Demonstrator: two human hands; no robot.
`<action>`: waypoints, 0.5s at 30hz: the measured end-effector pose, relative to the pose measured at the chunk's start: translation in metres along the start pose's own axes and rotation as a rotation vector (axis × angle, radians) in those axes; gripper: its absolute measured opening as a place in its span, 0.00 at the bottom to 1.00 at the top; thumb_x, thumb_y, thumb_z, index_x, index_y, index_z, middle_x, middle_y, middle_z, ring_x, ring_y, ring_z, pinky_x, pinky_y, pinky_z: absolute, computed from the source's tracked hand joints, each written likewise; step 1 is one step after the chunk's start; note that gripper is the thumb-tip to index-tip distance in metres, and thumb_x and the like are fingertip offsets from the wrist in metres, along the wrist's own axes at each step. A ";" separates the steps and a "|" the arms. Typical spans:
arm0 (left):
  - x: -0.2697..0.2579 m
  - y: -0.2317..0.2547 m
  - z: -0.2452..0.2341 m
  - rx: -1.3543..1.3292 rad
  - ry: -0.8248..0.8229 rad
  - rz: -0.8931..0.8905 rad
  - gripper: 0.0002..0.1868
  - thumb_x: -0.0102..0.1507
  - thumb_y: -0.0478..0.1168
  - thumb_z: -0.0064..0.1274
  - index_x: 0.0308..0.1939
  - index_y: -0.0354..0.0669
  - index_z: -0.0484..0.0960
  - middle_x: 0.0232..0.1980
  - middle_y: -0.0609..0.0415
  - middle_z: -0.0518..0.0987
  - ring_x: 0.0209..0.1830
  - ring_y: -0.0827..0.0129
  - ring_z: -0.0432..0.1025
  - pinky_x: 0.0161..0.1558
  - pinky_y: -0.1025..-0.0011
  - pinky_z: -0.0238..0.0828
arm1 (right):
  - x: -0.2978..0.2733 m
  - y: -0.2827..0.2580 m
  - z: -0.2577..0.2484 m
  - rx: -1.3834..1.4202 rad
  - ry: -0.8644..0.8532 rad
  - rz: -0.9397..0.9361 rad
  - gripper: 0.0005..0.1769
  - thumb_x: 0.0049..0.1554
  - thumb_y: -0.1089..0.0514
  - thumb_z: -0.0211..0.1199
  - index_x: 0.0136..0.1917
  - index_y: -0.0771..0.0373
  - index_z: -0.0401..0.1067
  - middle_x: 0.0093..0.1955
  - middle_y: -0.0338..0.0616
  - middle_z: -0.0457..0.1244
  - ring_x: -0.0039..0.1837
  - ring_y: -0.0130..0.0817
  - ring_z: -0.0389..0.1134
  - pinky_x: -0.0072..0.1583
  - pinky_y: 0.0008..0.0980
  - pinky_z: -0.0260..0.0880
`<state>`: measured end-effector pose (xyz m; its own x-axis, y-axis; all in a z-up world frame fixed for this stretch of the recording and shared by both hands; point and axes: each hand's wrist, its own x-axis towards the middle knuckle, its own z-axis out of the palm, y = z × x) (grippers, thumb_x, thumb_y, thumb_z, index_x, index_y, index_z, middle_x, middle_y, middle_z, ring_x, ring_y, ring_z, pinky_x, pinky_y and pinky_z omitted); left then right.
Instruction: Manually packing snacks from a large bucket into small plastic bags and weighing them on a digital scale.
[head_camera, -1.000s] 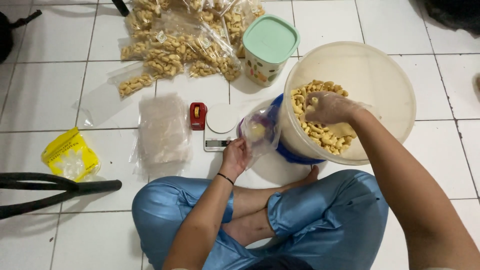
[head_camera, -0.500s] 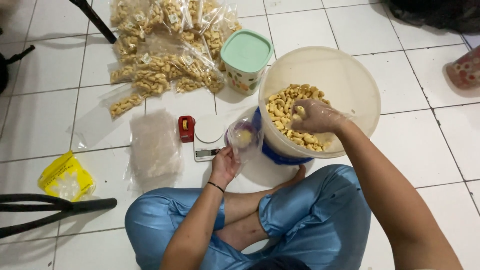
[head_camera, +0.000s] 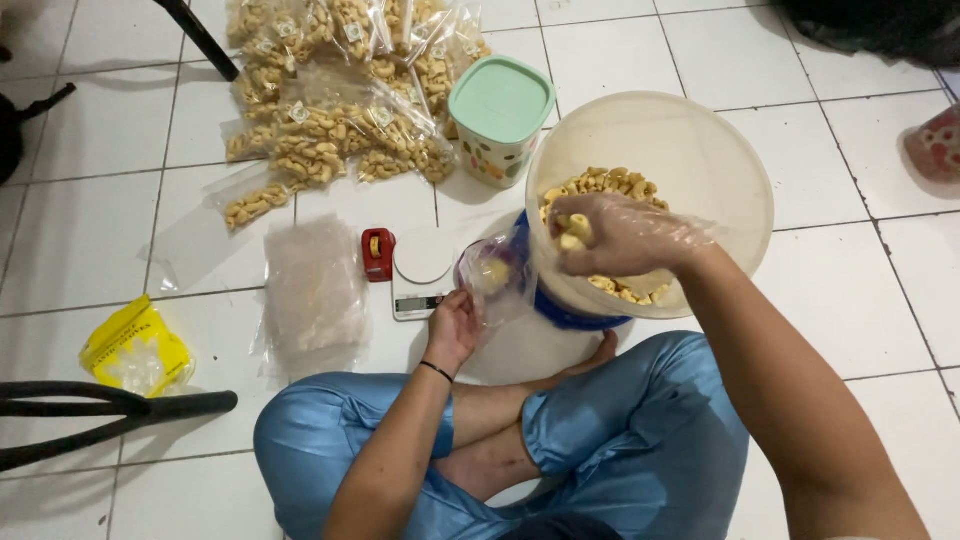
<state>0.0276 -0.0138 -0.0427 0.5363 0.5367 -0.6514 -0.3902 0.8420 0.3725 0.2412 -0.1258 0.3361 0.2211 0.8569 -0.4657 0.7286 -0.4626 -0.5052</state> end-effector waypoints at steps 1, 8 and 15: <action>-0.006 0.001 0.004 -0.006 -0.007 0.016 0.08 0.66 0.37 0.49 0.34 0.56 0.80 0.32 0.60 0.83 0.31 0.68 0.78 0.34 0.73 0.76 | 0.003 -0.007 0.003 -0.085 -0.057 -0.036 0.35 0.49 0.51 0.65 0.69 0.56 0.69 0.54 0.63 0.68 0.53 0.58 0.70 0.59 0.56 0.70; -0.039 0.008 0.036 -0.017 -0.039 -0.002 0.08 0.66 0.39 0.51 0.32 0.56 0.80 0.30 0.65 0.80 0.31 0.73 0.75 0.36 0.75 0.70 | 0.043 -0.026 0.025 -0.371 -0.250 -0.137 0.32 0.46 0.47 0.69 0.63 0.57 0.71 0.52 0.66 0.70 0.59 0.65 0.71 0.62 0.57 0.70; -0.068 0.011 0.071 -0.121 -0.163 -0.119 0.10 0.63 0.53 0.58 0.33 0.55 0.84 0.37 0.54 0.82 0.38 0.61 0.76 0.37 0.67 0.73 | 0.051 -0.050 0.029 -0.425 -0.297 -0.057 0.32 0.45 0.47 0.72 0.61 0.59 0.73 0.50 0.62 0.71 0.58 0.61 0.73 0.59 0.54 0.73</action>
<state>0.0394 -0.0371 0.0528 0.6935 0.4440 -0.5673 -0.3988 0.8924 0.2110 0.1971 -0.0654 0.3167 0.0247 0.7480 -0.6632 0.9467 -0.2307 -0.2249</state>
